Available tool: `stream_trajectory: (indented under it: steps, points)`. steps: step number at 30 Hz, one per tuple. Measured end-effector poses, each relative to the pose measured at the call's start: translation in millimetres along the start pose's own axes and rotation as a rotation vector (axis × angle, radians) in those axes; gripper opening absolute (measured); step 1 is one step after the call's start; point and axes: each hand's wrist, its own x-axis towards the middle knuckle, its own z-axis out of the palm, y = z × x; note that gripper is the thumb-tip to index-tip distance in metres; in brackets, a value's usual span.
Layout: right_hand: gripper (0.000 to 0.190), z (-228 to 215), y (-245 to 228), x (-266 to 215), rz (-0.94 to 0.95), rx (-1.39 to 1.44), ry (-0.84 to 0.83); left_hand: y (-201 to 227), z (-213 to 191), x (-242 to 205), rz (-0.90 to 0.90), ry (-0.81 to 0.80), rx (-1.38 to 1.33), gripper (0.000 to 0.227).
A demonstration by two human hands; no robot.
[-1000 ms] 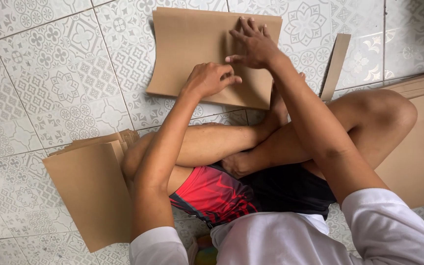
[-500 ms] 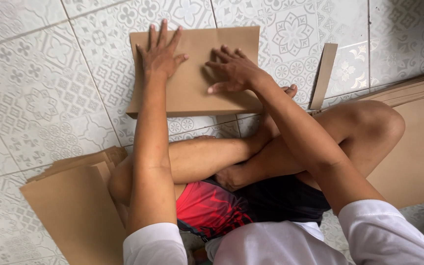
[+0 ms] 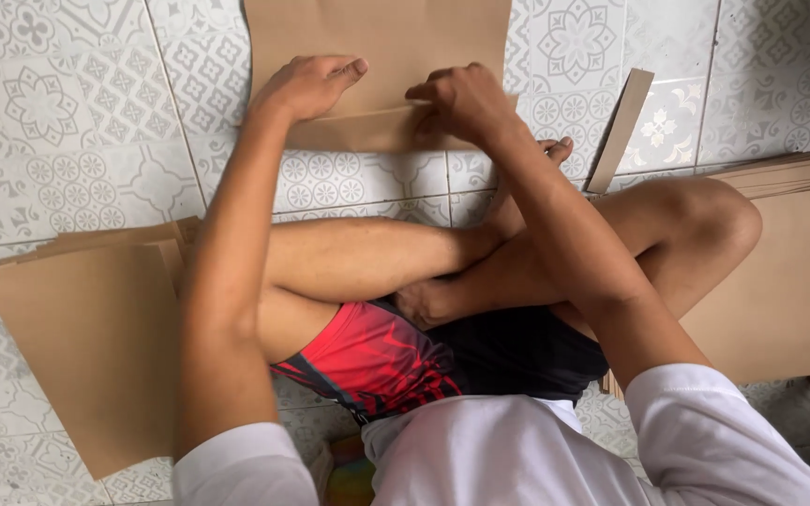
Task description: Folding flat cardboard sheets into boxes or components and stacking them.
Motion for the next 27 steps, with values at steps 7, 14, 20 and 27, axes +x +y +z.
stream_trajectory:
  steps: [7,14,20,27]
  points:
    - [0.047,-11.9,4.3,0.0,-0.003,-0.132,0.196,-34.9,36.5,-36.7,0.227,0.317,0.475,0.049]
    - [0.023,-24.3,25.4,-31.7,-0.009,-0.050,0.236,-19.9,76.5,-42.0,0.473,0.601,0.363,0.014]
    - [0.067,-20.6,54.6,-56.3,0.297,-0.099,0.184,-20.4,64.4,-36.9,0.543,0.838,0.289,0.003]
    - [0.062,-34.8,67.4,-74.6,0.543,0.501,0.091,-37.9,74.2,-10.8,0.337,0.725,0.197,0.016]
